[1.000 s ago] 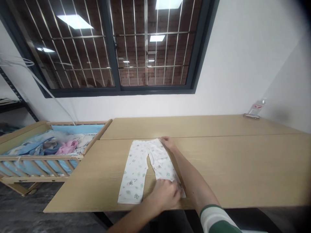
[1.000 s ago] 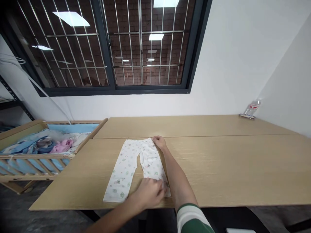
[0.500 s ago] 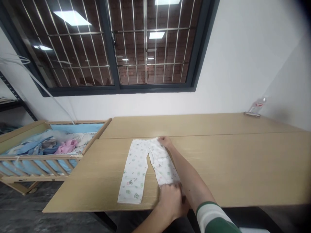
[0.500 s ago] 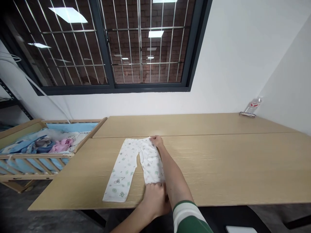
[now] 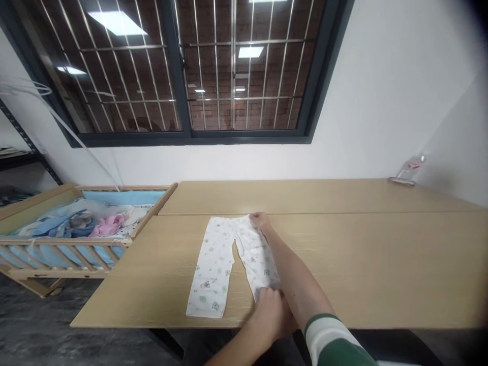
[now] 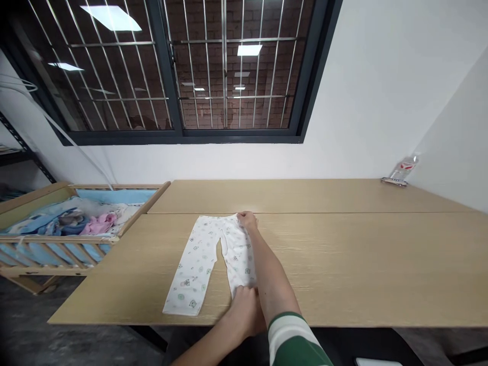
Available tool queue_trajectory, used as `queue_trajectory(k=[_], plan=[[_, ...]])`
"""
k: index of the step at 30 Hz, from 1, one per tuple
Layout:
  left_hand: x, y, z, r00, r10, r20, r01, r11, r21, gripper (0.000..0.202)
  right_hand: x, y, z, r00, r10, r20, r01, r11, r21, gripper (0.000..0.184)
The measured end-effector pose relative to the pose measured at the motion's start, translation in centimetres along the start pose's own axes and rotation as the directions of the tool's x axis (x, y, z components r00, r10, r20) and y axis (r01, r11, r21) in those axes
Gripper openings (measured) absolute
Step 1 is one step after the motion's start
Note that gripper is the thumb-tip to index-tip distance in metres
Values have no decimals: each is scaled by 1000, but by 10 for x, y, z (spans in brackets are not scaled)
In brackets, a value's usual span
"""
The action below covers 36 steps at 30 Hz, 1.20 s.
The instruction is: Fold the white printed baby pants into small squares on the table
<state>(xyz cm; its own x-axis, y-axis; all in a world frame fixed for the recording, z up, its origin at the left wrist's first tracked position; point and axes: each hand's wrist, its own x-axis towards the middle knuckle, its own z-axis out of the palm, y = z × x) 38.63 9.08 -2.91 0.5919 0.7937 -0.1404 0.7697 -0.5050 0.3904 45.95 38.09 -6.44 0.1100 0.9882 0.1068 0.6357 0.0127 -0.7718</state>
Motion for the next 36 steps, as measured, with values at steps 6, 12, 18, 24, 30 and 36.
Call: queue_trajectory(k=[6,12,18,24,30,36], plan=[[-4,-6,3,997,-61,-49,58,996,-63,24,-5,-6,-1,993,120,-11,-120,992,29,19],[-22,-11,-12,987,-97,-129,70,977,-202,22,-5,-15,-9,993,122,-10,-121,991,53,12],[-51,-28,-28,909,-291,-299,112,860,-498,33,5,-45,-9,996,94,-11,-92,989,119,10],[-88,-56,-37,836,-387,-389,3,712,-702,42,6,-92,11,1000,28,7,-29,975,220,18],[-131,-89,-38,754,-484,-445,72,734,-676,45,-8,-127,44,996,-26,80,4,965,264,19],[-158,-120,-28,699,-547,-460,149,741,-655,45,-17,-142,80,991,-26,130,1,982,189,22]])
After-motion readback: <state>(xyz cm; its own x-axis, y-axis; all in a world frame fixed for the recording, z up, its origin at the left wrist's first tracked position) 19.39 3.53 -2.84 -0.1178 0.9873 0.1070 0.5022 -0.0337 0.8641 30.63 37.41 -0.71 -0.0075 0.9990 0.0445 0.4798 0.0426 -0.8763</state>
